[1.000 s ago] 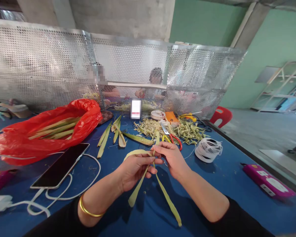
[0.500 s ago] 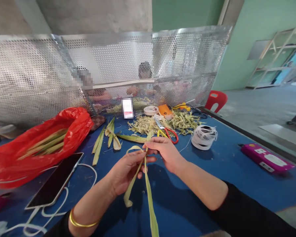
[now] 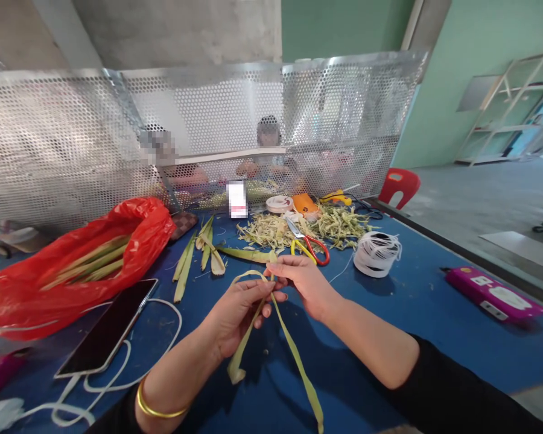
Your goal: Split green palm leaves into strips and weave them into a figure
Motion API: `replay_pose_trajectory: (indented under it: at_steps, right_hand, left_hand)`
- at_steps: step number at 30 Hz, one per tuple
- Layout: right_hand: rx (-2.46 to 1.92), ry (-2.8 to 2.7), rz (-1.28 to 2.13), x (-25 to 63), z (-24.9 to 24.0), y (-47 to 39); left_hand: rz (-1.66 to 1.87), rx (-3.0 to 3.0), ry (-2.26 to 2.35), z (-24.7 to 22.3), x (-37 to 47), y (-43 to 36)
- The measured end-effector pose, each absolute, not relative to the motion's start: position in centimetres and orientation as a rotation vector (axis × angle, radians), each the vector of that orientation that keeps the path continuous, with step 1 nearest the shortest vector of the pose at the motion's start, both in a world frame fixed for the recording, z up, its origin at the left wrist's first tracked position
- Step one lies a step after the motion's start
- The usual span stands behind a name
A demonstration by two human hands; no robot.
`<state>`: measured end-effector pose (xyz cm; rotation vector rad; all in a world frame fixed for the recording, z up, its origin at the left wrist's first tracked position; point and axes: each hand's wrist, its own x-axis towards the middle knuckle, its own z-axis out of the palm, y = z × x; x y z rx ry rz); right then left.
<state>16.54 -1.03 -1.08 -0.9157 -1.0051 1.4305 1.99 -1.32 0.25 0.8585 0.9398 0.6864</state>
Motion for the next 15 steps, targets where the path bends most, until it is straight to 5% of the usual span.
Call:
replay_pose_trajectory:
  at_steps: [5,11,15]
  right_hand:
    - [-1.085,-1.116,1.318,16.8,-1.8,-0.6]
    - [-1.207,-1.520,0.417,17.7,-0.9,-1.0]
    - [-1.191,-1.825,0.208,17.4,-0.4,-1.8]
  left_hand:
    - [0.759,0.812,0.941,-0.2,1.8,-1.1]
    - [0.823,0.939,1.003,-0.1,2.1,-1.2]
    - [0.756,1.085,1.010,-0.2,2.8,-2.2]
